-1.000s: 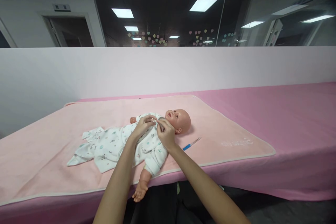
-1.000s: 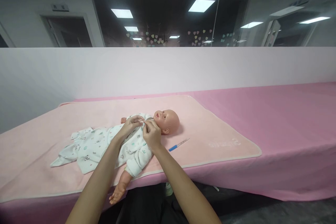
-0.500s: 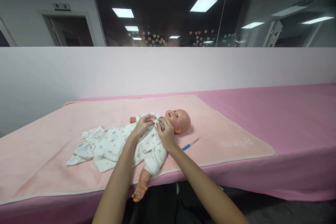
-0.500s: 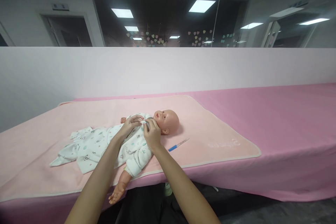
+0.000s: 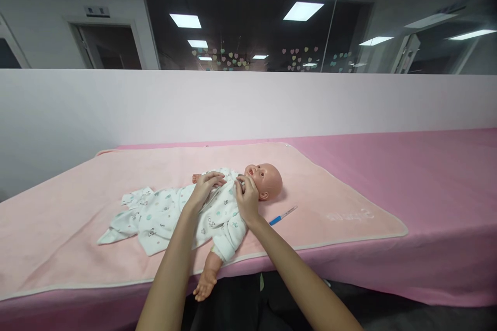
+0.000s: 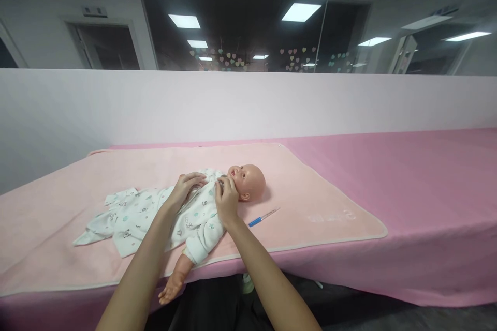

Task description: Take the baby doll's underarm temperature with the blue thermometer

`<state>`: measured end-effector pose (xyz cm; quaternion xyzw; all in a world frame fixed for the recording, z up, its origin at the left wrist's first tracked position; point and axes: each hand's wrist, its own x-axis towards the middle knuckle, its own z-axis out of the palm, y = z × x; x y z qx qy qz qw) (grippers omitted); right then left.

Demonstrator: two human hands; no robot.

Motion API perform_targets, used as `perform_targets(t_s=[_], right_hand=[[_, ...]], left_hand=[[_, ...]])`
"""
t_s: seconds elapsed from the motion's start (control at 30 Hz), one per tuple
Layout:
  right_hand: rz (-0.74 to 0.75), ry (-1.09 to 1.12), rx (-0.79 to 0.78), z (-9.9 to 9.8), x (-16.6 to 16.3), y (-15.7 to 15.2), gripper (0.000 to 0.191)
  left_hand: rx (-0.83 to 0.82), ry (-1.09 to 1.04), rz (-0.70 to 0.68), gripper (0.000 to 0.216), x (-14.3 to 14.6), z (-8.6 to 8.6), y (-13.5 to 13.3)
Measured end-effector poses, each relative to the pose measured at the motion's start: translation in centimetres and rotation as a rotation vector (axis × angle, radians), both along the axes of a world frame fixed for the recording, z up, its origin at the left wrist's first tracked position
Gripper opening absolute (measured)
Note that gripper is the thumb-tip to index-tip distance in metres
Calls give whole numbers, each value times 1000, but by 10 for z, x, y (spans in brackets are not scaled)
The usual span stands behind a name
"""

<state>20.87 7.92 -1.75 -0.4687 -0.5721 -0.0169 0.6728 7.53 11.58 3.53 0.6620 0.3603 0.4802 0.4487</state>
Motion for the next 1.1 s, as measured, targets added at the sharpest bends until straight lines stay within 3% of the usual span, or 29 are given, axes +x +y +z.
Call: perform_targets(t_s=[0.1,0.17,0.33,0.5,0.67,0.87,1.1], right_hand=[[-22,-33,5,0,0,0,17],[-58,-84,10,-1,0,0,19],[-50,-355,33,4,-6,-5,33],[78,-521,35,12,-20,-12,24],[28,-533,19,11,-24,-18,17],[-41,-564,-67,9,-22,-22,11],[45,-450,-32,7,-21,-20,14]], left_hand=[[162,15,274,24,-9,-12,-12],[289,140,402,24,-15,-21,-26],[589,528,475,23,-18,-34,-57],[554,475,561,25,-17,-39,-56],[536,454,596,29,-18,-42,-54],[636,622,577,26,-13,-42,-62],[685,675,589,23,-9,-40,-67]])
